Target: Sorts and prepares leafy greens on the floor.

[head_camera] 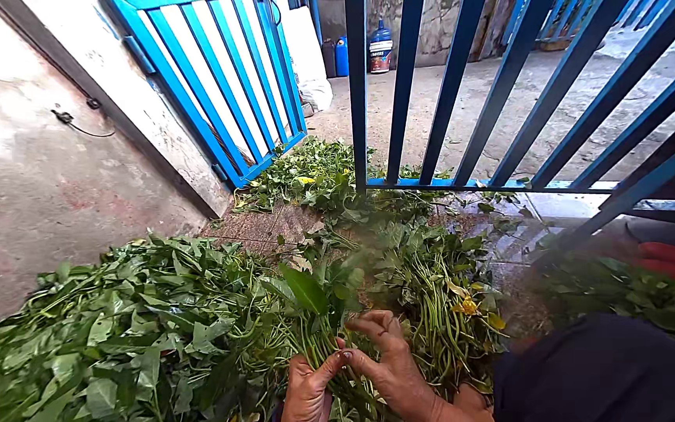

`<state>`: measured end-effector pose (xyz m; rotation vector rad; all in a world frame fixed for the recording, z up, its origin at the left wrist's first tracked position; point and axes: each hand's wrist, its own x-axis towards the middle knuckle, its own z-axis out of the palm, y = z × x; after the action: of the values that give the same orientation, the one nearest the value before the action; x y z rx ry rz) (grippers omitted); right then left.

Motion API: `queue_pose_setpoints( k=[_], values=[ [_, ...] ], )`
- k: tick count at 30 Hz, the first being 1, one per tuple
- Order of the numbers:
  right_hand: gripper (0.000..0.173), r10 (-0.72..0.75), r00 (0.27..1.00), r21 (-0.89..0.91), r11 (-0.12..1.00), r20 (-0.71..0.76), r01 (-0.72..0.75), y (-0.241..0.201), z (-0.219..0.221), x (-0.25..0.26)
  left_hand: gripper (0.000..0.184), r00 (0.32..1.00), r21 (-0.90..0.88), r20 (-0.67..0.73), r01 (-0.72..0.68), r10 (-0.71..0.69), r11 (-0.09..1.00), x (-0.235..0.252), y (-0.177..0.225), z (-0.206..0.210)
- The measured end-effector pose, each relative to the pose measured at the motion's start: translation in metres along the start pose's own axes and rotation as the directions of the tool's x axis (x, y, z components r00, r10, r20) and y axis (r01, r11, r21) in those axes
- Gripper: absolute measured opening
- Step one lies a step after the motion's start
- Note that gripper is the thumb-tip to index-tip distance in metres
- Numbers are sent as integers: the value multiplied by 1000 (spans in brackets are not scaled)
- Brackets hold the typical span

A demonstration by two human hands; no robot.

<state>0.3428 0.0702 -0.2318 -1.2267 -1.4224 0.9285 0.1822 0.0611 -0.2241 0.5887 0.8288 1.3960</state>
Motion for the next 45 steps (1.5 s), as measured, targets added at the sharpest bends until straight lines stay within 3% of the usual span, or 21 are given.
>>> queue_pose_setpoints(
  k=[3,6,9,11,14,15,17,19,21,24,28,31,35,38,45],
  values=[
    [17,-43,998,84,996,41,39,-2,0,3,27,1000,7,-13,-6,6,1000,1,-2,2],
    [16,-61,997,308,950,45,44,-4,-2,3,21,1000,7,8,5,-5,1000,2,-1,3],
    [16,-57,991,442,897,122,-3,-5,-10,-4,16,996,-10,-88,26,-27,1000,5,0,3],
    [16,-22,971,341,938,237,-62,-6,-25,-17,16,975,-33,-217,45,-52,998,7,4,3],
    [29,49,890,-145,989,453,19,-11,-57,-24,16,956,-8,-290,37,-37,999,9,10,2],
    [36,70,884,-289,954,463,76,-13,-61,-22,17,965,4,-260,36,-34,999,9,9,-1],
    [36,-80,947,-407,889,310,208,-11,-58,-12,18,977,15,-209,32,-28,999,9,6,-2],
    [29,-257,960,-392,876,110,279,-18,-49,9,19,984,36,-174,41,-34,999,9,4,1],
    [28,-384,923,-349,869,-32,350,-28,-38,31,20,991,36,-119,57,-53,998,8,4,4],
    [29,-440,895,-358,850,-76,387,-32,-25,56,20,994,2,-60,87,-87,996,6,5,5],
    [10,-444,888,-399,840,-115,368,-23,-15,63,21,994,-25,-16,104,-104,994,4,5,6],
    [11,-404,913,-388,851,-51,355,-21,-15,53,20,993,-47,-17,118,-119,992,3,8,6],
    [34,-317,945,-410,854,76,320,-22,-21,45,20,992,-61,-21,123,-125,990,2,8,8],
    [41,-254,961,-466,841,112,277,-25,-24,49,21,991,-45,0,133,-133,990,1,7,7],
    [24,-317,908,-646,638,276,419,-33,-43,57,21,982,-10,55,181,-180,983,-1,9,6]
  ],
)
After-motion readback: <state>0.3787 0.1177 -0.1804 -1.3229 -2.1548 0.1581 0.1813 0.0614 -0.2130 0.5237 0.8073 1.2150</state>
